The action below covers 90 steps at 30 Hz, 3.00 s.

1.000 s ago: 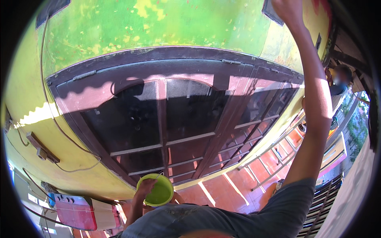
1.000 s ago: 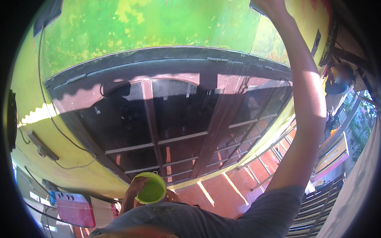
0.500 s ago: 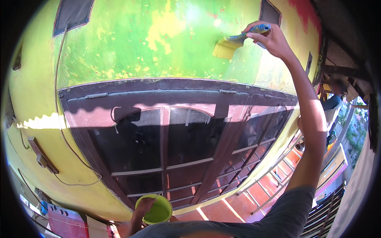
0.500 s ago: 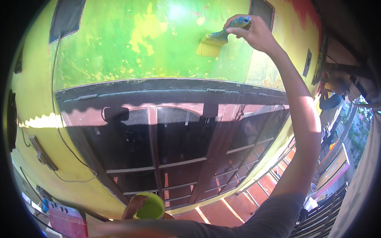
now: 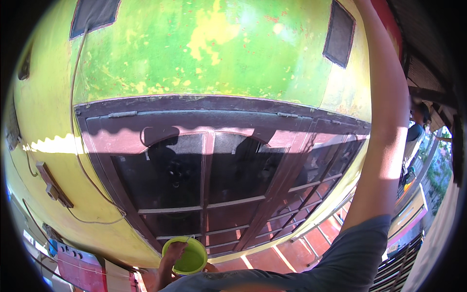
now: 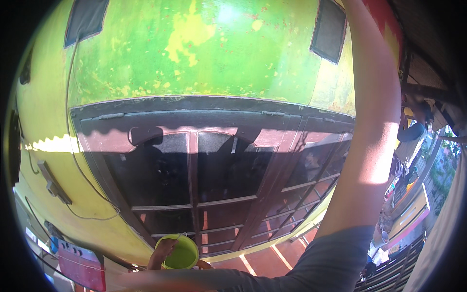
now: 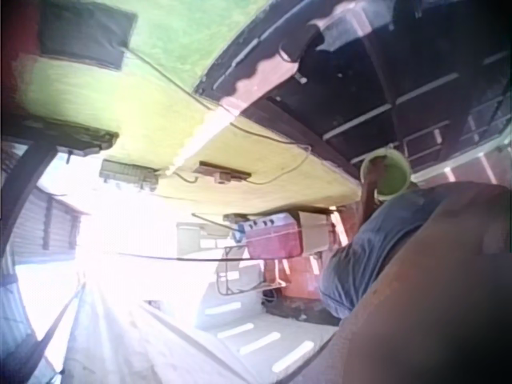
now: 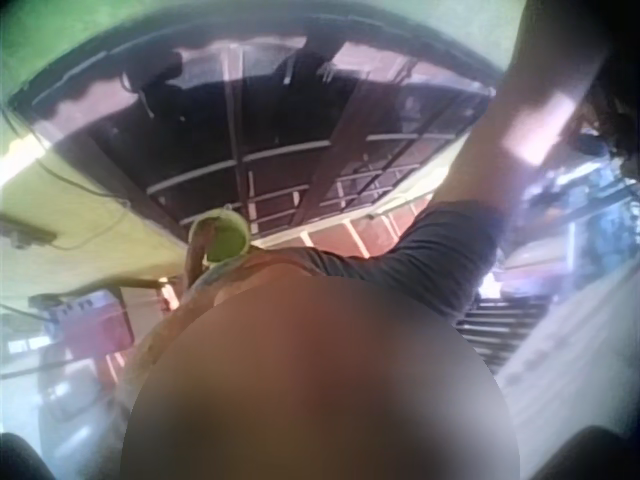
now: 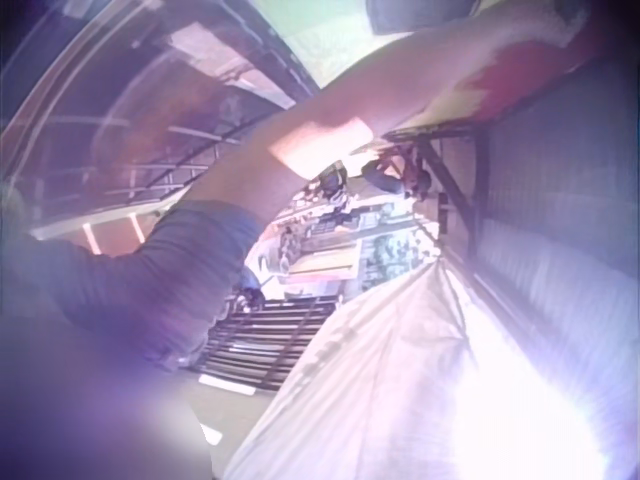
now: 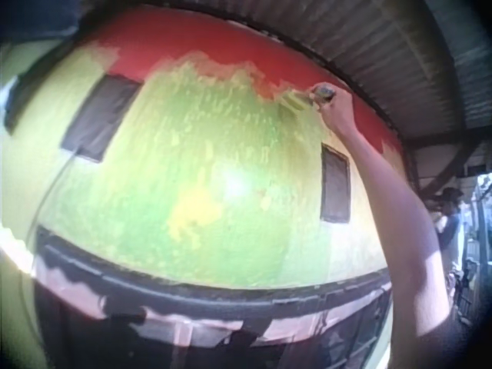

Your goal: The person moves a wooden chair, picks up a bucket, and uses a paintbrush to apply green paint to the exterior wall above a window. The person repeatedly dips the brush into the bucket and paints the wall surface.

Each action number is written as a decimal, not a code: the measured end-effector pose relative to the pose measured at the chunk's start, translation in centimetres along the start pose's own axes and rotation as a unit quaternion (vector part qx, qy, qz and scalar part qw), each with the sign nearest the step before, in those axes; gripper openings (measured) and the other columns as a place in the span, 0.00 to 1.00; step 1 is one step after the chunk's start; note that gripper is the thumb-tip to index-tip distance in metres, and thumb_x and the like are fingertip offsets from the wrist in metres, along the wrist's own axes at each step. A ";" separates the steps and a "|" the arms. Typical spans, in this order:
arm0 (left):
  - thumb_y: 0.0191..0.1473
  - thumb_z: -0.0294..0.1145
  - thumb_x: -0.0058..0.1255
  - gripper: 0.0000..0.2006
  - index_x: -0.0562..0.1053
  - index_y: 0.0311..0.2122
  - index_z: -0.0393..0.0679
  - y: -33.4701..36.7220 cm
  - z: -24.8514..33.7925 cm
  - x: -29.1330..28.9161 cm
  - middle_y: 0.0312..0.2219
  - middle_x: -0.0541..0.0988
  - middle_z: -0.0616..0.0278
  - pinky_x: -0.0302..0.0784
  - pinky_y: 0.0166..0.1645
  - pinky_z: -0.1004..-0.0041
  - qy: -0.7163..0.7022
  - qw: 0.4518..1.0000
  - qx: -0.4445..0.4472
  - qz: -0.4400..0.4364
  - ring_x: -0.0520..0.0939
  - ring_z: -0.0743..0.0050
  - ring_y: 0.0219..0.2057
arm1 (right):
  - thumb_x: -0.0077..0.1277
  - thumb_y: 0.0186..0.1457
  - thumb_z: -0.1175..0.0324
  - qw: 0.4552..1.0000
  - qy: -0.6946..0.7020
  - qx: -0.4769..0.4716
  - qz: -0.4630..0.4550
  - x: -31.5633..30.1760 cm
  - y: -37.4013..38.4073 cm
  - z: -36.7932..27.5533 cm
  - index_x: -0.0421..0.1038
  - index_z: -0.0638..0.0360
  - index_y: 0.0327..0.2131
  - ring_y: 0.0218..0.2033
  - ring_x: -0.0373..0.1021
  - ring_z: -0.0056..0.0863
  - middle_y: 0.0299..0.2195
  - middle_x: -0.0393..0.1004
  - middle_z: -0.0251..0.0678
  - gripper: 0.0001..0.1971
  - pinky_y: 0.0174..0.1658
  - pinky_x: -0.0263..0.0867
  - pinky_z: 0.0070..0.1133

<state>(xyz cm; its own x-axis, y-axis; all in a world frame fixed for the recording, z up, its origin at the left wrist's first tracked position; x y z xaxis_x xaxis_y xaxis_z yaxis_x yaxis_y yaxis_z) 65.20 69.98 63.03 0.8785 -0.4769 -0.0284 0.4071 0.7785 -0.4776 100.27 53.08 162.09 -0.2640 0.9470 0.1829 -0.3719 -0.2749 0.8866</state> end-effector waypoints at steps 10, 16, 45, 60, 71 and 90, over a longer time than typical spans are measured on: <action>0.59 0.39 0.56 0.12 0.71 0.26 0.47 0.2 -1.3 -1.0 0.16 0.67 0.71 0.61 0.20 0.70 0.024 1.000 -0.003 0.000 0.67 0.79 0.16 | 0.60 0.58 0.76 0.967 0.058 0.023 -0.248 -2.6 -20.1 -6.2 0.79 0.62 0.40 0.40 0.77 0.25 0.39 0.82 0.35 0.07 0.43 0.71 0.22; 0.60 0.41 0.55 0.14 0.71 0.26 0.47 0.1 -0.5 -0.4 0.16 0.67 0.71 0.60 0.20 0.70 0.057 0.998 0.035 -0.015 0.67 0.80 0.15 | 0.63 0.58 0.66 0.883 0.142 0.169 -0.413 -4.4 -24.7 -8.1 0.81 0.59 0.40 0.35 0.77 0.26 0.36 0.82 0.35 0.10 0.42 0.72 0.23; 0.65 0.51 0.51 0.23 0.77 0.41 0.35 -9.5 1.6 -9.8 0.21 0.71 0.68 0.70 0.24 0.74 0.035 0.998 0.040 -0.022 0.73 0.80 0.19 | 0.52 0.67 0.72 0.887 0.024 0.461 0.006 -16.4 -48.4 -20.2 0.71 0.70 0.51 0.39 0.76 0.28 0.46 0.79 0.46 0.14 0.43 0.72 0.23; 0.71 0.56 0.34 0.29 0.73 0.50 0.35 -21.5 3.2 -24.3 0.29 0.81 0.50 0.82 0.37 0.66 -0.126 0.990 0.038 0.059 0.84 0.63 0.29 | 0.59 0.63 0.68 0.411 0.368 0.824 -0.126 5.8 -67.4 -53.6 0.74 0.62 0.46 0.37 0.79 0.29 0.41 0.79 0.36 0.12 0.36 0.73 0.20; 0.71 0.57 0.25 0.34 0.64 0.59 0.33 -24.5 4.8 -28.0 0.44 0.82 0.42 0.81 0.47 0.61 -0.188 0.979 0.070 0.026 0.84 0.57 0.42 | 0.58 0.62 0.72 0.408 0.484 0.730 -0.257 13.8 -61.8 -63.1 0.75 0.66 0.41 0.32 0.77 0.24 0.35 0.77 0.37 0.08 0.33 0.79 0.21; 0.70 0.57 0.27 0.34 0.67 0.58 0.32 -22.6 9.8 -25.5 0.42 0.81 0.41 0.78 0.53 0.57 -0.211 0.974 0.074 -0.021 0.84 0.53 0.45 | 0.61 0.50 0.69 0.538 0.423 0.415 -0.599 16.4 -59.0 -74.8 0.78 0.72 0.34 0.33 0.80 0.49 0.28 0.80 0.55 0.13 0.37 0.74 0.34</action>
<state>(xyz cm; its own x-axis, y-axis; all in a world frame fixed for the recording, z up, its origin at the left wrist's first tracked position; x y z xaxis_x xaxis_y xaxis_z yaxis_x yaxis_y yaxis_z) 36.05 68.60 83.15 0.8719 -0.3242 0.3670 0.4495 0.8273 -0.3370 51.33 72.44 81.07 -0.7191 -0.1497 -0.6786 -0.2936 0.9505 0.1016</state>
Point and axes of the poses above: each hand's wrist, its own y-axis towards the middle knuckle, its own x-axis out of the palm, z = x × y, the point moved 8 cm from there along y, towards the middle knuckle
